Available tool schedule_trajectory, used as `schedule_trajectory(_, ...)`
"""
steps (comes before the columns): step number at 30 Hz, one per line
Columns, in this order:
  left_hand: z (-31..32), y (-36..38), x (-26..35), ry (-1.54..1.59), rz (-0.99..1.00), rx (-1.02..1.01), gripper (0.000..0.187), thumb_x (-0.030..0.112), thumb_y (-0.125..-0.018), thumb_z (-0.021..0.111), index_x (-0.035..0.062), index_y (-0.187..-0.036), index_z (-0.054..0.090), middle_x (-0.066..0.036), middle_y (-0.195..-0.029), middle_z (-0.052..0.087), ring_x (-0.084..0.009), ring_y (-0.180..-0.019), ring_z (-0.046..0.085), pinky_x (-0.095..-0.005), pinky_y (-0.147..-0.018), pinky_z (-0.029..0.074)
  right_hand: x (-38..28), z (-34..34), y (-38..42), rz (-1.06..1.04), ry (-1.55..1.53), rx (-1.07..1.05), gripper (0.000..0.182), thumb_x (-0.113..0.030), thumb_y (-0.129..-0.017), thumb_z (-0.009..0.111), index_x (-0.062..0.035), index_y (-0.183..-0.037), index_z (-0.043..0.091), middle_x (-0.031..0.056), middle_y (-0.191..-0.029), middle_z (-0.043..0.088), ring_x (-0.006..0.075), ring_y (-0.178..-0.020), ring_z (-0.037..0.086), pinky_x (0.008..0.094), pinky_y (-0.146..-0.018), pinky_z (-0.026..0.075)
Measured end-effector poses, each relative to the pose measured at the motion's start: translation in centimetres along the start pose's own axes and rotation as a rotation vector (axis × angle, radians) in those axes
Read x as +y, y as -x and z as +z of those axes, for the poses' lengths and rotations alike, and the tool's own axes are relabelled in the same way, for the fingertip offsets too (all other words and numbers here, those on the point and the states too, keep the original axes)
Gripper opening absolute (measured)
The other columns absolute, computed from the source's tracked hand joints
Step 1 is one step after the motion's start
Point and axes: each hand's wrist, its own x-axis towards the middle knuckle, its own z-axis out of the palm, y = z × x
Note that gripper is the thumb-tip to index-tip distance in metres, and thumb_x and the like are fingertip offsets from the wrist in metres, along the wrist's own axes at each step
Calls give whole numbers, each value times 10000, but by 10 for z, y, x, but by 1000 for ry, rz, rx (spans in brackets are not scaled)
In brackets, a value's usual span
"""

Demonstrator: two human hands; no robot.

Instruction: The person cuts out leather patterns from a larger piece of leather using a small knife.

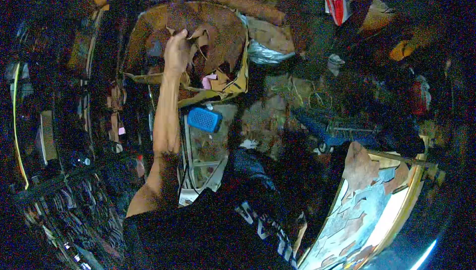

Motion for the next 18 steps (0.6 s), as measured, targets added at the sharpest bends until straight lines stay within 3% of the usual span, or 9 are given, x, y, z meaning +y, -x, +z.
schedule_trajectory(5, 59, 7, 46, 246, -95, -124, 248, 252, -890, 580, 18, -932, 650, -89, -855, 686, -199, -784, 655, -320, -732, 513, -6, 14, -20, -126, -75, -75, 333, -176, -931, 607, 38, -1186, 620, 181, -1063, 680, 243, -947, 641, 356, -841, 502)
schedule_trajectory(7, 95, 20, 64, 172, -137, -103, 269, 360, -861, 622, 91, -870, 622, -25, -725, 632, -148, -542, 549, -268, -499, 433, -18, 17, -32, -224, -115, -132, 334, -173, -931, 606, 38, -1189, 620, 181, -1067, 681, 243, -952, 642, 355, -844, 503)
schedule_trajectory(8, 122, 31, 75, 214, -269, 73, 263, 348, -858, 623, 85, -867, 624, -9, -675, 603, -154, -511, 528, -281, -487, 425, -27, 19, -40, -295, -139, -169, 334, -172, -931, 606, 39, -1191, 620, 182, -1069, 681, 242, -954, 642, 354, -845, 503)
schedule_trajectory(12, 179, 74, 58, 56, -160, -185, 282, 318, -860, 615, 55, -960, 592, -41, -801, 587, -182, -641, 527, -302, -587, 426, -45, 48, -44, -422, -371, -146, 339, -141, -958, 578, 15, -1258, 598, 133, -1148, 674, 200, -1080, 631, 313, -932, 493)
schedule_trajectory(13, 195, 96, 56, 3, -135, -231, 291, 310, -861, 613, 47, -983, 584, -49, -832, 583, -189, -674, 527, -307, -612, 426, -149, 11, 6, -337, -520, -231, 360, -199, -964, 587, 3, -1260, 603, 107, -1218, 649, 176, -1089, 623, 288, -926, 489)
schedule_trajectory(15, 234, 124, 47, -64, -106, -346, 314, 295, -862, 609, 32, -1029, 568, -66, -895, 575, -203, -739, 526, -318, -662, 426, -186, -6, 23, -404, -717, -291, 517, -328, -968, 599, -54, -1396, 503, 83, -1291, 618, 157, -1112, 596, 269, -857, 521)
schedule_trajectory(16, 255, 136, 41, -81, -96, -414, 327, 287, -863, 607, 24, -1053, 560, -74, -927, 571, -210, -772, 526, -323, -687, 426, -217, -27, 41, -243, -959, -442, 546, -300, -976, 573, -61, -1448, 434, 78, -1327, 595, 127, -979, 629, 234, -663, 529)
schedule_trajectory(17, 286, 151, 30, -85, -101, -485, 342, 280, -864, 605, 17, -1076, 552, -82, -958, 567, -217, -804, 526, -328, -713, 426, -236, -31, 49, -172, -918, -257, 536, -364, -934, 607, -10, -1330, 535, 67, -1011, 677, 64, -614, 556, 229, -464, 429)
schedule_trajectory(18, 308, 162, 22, -82, -110, -557, 357, 272, -864, 603, 9, -1099, 544, -90, -989, 562, -224, -837, 526, -334, -738, 427, -230, -33, 51, -169, -997, -267, 528, -366, -933, 607, -12, -1319, 539, 66, -1001, 676, 65, -608, 554, 230, -462, 428)
